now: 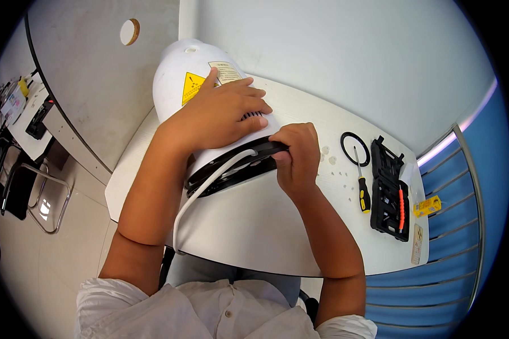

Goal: The person uses a screwdriver to remove multiple screws from the base of a white cylindrical appliance. After removing the screws, the person detaches the base cover, exposing the internal wiring and components.

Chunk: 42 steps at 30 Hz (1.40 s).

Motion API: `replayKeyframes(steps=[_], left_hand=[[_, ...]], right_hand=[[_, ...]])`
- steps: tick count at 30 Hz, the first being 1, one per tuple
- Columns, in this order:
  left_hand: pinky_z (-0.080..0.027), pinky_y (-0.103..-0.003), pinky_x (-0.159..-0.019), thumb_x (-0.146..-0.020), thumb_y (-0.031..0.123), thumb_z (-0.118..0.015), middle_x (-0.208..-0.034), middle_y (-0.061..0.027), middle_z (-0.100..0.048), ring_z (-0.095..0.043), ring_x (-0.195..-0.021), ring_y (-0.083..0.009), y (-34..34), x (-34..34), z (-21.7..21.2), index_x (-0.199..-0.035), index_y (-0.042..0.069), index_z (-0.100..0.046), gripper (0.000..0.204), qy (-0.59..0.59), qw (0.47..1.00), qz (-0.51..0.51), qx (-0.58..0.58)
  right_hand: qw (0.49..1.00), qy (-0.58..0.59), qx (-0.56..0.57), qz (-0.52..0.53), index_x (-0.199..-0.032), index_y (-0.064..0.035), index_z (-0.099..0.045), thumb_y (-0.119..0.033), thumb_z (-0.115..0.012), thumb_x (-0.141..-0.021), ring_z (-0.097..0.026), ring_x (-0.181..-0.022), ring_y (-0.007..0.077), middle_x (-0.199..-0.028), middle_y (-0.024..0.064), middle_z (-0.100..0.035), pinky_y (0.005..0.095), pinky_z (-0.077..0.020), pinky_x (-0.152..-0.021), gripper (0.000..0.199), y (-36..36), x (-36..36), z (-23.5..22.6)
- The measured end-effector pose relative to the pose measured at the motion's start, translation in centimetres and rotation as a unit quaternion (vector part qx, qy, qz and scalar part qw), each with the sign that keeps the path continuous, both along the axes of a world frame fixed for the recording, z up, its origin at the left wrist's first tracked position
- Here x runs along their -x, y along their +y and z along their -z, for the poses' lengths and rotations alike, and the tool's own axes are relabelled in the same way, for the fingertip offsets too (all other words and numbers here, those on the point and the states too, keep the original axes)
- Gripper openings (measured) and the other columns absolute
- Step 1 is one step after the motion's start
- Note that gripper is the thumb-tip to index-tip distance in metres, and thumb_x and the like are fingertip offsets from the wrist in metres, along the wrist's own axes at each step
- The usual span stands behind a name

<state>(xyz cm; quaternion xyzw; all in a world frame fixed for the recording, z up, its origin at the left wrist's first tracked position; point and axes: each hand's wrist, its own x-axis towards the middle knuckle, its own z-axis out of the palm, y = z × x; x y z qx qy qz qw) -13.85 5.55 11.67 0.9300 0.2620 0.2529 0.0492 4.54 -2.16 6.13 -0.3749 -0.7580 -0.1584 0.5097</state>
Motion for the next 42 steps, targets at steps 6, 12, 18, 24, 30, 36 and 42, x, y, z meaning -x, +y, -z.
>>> replayKeyframes(steps=[6, 12, 18, 24, 30, 36, 42], left_hand=[[-0.012, -0.059, -0.115, -0.095, 0.039, -0.05, -0.129, -0.0074, -0.06, -0.04, -0.136, -0.0269, -0.5, -0.4, -0.4, -0.109, 0.015, -0.069, 0.034, 0.014, 1.0, 0.002, 0.012], [-0.014, -0.06, -0.114, -0.093, 0.037, -0.054, -0.124, -0.0069, -0.063, -0.045, -0.132, -0.0269, -1.0, -0.6, 0.2, -0.104, 0.013, -0.07, 0.031, -0.008, 1.0, 0.023, -0.003], [-0.017, -0.063, -0.112, -0.091, 0.036, -0.056, -0.119, -0.007, -0.064, -0.047, -0.13, -0.0271, -1.0, -0.4, 0.1, -0.101, 0.013, -0.07, 0.029, -0.008, 1.0, 0.019, -0.009], [-0.018, -0.063, -0.111, -0.091, 0.035, -0.057, -0.118, -0.0067, -0.065, -0.051, -0.124, -0.026, -1.1, -0.3, -0.7, -0.1, 0.013, -0.07, 0.028, 0.026, 0.999, 0.013, 0.017], [-0.02, -0.063, -0.111, -0.09, 0.035, -0.058, -0.117, -0.0065, -0.065, -0.052, -0.123, -0.0249, -1.1, -0.1, -0.5, -0.1, 0.012, -0.07, 0.028, 0.01, 0.999, 0.027, 0.021], [-0.022, -0.062, -0.11, -0.089, 0.036, -0.059, -0.115, -0.0055, -0.065, -0.054, -0.12, -0.024, -1.6, -0.5, -0.1, -0.099, 0.012, -0.07, 0.028, -0.024, 0.999, 0.041, -0.002], [-0.027, -0.062, -0.107, -0.089, 0.035, -0.06, -0.108, -0.003, -0.067, -0.057, -0.113, -0.0227, -1.7, -0.6, -0.2, -0.097, 0.012, -0.07, 0.026, -0.015, 0.999, 0.042, -0.008]], right_hand=[[0.999, 0.025, -0.019, 0.012, -0.086, -0.003, -0.058, -0.043, -0.043, -0.1, -0.05, -0.074, 0.0252, -0.082, 0.0105, -0.056, 0.0346, -0.0399, -0.067, 0.045, -0.7, -0.1, 0.7], [1.0, -0.011, -0.024, 0.014, -0.087, -0.0028, -0.057, -0.044, -0.041, -0.1, -0.051, -0.074, 0.0249, -0.081, 0.0112, -0.055, 0.0345, -0.0408, -0.066, 0.046, -2.2, -0.6, 1.0], [1.0, -0.023, -0.011, 0.0, -0.089, -0.0028, -0.057, -0.044, -0.044, -0.099, -0.051, -0.075, 0.0242, -0.082, 0.0113, -0.055, 0.0335, -0.0411, -0.067, 0.045, -2.7, -0.3, 0.5], [1.0, -0.023, -0.004, -0.01, -0.091, -0.0025, -0.058, -0.042, -0.046, -0.098, -0.051, -0.075, 0.0248, -0.082, 0.0119, -0.055, 0.0342, -0.0415, -0.068, 0.042, -3.2, -0.3, 0.5], [0.999, -0.041, -0.022, 0.004, -0.091, -0.004, -0.057, -0.041, -0.046, -0.098, -0.051, -0.072, 0.0246, -0.081, 0.0108, -0.055, 0.0347, -0.0406, -0.067, 0.039, -3.7, -0.4, 0.6], [0.998, -0.052, -0.036, 0.03, -0.091, -0.0056, -0.057, -0.04, -0.045, -0.098, -0.051, -0.071, 0.0247, -0.08, 0.01, -0.055, 0.0356, -0.0402, -0.069, 0.037, -4.9, -0.5, 0.6], [0.999, -0.03, -0.015, 0.002, -0.089, -0.0044, -0.056, -0.044, -0.045, -0.096, -0.05, -0.071, 0.0246, -0.079, 0.0109, -0.054, 0.0342, -0.039, -0.066, 0.042, -5.0, -0.9, 0.6]])
